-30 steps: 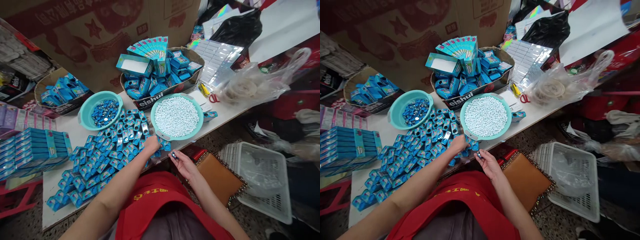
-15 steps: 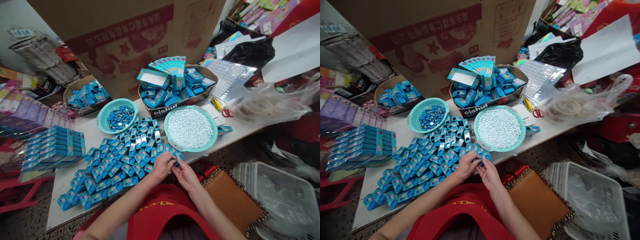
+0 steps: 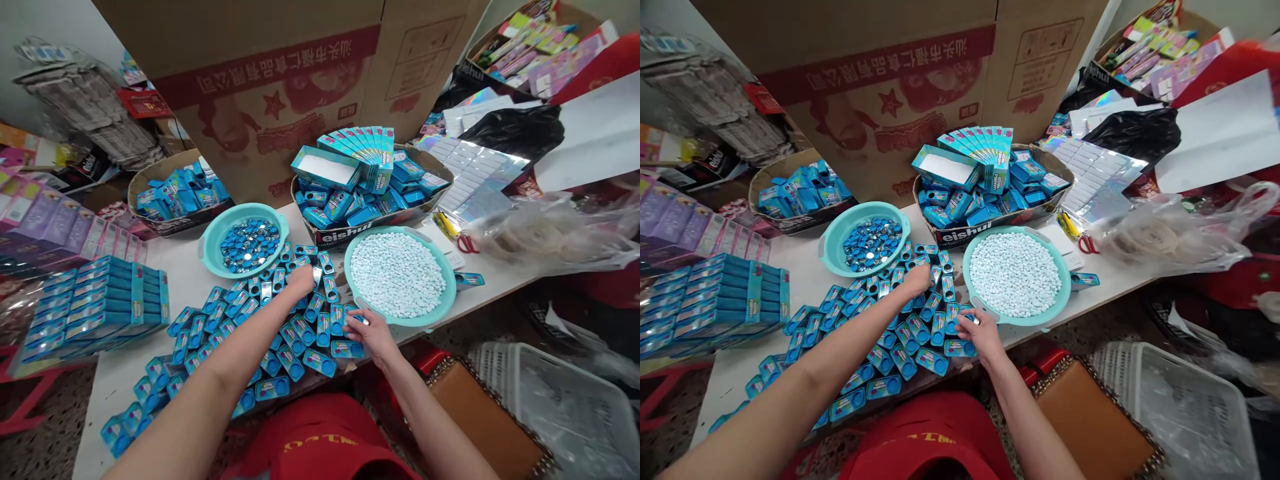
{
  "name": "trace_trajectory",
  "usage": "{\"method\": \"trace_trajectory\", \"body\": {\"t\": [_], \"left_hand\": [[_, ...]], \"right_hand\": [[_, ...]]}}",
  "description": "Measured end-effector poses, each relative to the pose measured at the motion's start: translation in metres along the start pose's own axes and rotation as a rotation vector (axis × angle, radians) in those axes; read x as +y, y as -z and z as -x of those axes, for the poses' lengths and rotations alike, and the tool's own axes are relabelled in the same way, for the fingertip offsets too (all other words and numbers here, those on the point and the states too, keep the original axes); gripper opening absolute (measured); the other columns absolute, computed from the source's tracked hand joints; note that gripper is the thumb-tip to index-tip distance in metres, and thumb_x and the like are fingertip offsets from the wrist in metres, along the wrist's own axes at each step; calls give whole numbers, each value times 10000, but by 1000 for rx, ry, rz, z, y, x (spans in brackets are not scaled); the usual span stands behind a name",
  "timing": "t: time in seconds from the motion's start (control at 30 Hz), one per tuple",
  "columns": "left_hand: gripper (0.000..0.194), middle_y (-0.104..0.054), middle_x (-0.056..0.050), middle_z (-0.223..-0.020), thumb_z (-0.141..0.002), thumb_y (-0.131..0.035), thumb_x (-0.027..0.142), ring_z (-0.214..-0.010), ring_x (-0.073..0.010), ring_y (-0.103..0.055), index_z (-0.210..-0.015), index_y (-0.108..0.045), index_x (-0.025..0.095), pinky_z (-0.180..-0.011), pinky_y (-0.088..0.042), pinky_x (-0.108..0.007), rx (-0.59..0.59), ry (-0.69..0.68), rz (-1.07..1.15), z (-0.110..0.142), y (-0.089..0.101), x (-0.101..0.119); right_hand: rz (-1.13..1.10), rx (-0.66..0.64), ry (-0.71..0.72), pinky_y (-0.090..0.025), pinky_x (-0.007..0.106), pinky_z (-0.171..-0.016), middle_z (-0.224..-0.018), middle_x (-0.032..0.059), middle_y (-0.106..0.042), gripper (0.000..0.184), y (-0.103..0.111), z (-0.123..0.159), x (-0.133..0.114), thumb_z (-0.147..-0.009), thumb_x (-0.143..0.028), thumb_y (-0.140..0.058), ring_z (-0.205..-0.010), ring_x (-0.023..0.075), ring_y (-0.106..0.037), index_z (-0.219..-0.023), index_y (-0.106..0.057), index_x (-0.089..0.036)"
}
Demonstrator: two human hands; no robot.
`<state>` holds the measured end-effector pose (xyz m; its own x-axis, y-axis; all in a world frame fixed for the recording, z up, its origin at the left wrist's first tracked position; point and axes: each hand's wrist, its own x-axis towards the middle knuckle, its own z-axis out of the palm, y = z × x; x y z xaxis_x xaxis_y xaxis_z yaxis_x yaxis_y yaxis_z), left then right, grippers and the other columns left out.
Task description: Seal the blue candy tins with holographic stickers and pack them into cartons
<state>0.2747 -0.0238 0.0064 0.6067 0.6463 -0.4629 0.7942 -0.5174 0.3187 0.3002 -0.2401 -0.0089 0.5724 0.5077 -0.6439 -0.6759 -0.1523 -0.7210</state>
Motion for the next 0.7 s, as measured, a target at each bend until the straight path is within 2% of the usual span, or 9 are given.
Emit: {"method": "trace_trajectory", "body": {"t": [0.07,0.17,0.27,0.33,0.43,0.53,0.63,0.7], "left_hand": [[263,-670,-157,-991,-625,-700,73,-1004,-316,-618,-867,-625,142,-781,-476,-343,-47,14,-69,-10,-3,10],[279,-658,-170,-1050,-638,-703,90,-1048,-328,-599,-902,-636,148,-812,-473,-360,-87,14,-133,-16,-4,18],[333,-647,-176,-1077,-646,-703,97,-1050,-326,-597,-966,-623,144,-816,-468,-360,-100,-6,-146,-15,1,14],[389,-648,-168,-1067,-636,-718,109,-1035,-319,-602,-1008,-609,145,-806,-464,-352,-101,-38,-126,-11,6,7],[392,-656,-108,-1022,-728,-682,245,-1004,-271,-607,-1099,-575,181,-798,-455,-326,-84,-129,-62,8,6,-8],[392,-637,-12,-971,-800,-601,377,-912,-179,-603,-1167,-552,246,-770,-450,-258,-121,-355,128,38,-10,-20],[269,-580,6,-898,-740,-656,346,-841,-153,-562,-976,-654,218,-732,-438,-236,-179,-558,346,62,-31,-26],[152,-549,-3,-876,-718,-666,296,-832,-155,-540,-831,-671,195,-725,-427,-240,-178,-568,401,71,-39,-27]], "right_hand": [[70,11,22,-489,180,-416,-524,-13,-616,325,-4,-13,-8,-498,-211,-863,-515,139,-620,-702,-614,-166],[60,-12,20,-535,200,-493,-549,-19,-623,288,-10,-29,-21,-517,-167,-844,-530,127,-619,-675,-604,-171],[43,-56,1,-571,231,-594,-604,-7,-641,243,-17,-36,-31,-574,-186,-817,-600,135,-647,-693,-605,-175],[43,-72,-8,-565,218,-559,-616,6,-645,229,-21,-36,-32,-606,-212,-807,-586,131,-644,-701,-604,-171],[53,-72,-25,-522,186,-448,-612,17,-644,247,-26,-30,-22,-635,-273,-808,-500,109,-607,-683,-591,-167],[45,-74,-47,-485,168,-397,-597,6,-627,298,-34,-22,-6,-661,-380,-795,-451,87,-568,-680,-585,-169],[-40,-111,-108,-478,162,-410,-542,-14,-586,345,-44,-13,7,-683,-480,-758,-452,83,-555,-749,-622,-169],[-140,-139,-149,-509,169,-478,-557,-16,-592,345,-46,-8,13,-661,-462,-778,-491,83,-569,-776,-642,-167]]}}
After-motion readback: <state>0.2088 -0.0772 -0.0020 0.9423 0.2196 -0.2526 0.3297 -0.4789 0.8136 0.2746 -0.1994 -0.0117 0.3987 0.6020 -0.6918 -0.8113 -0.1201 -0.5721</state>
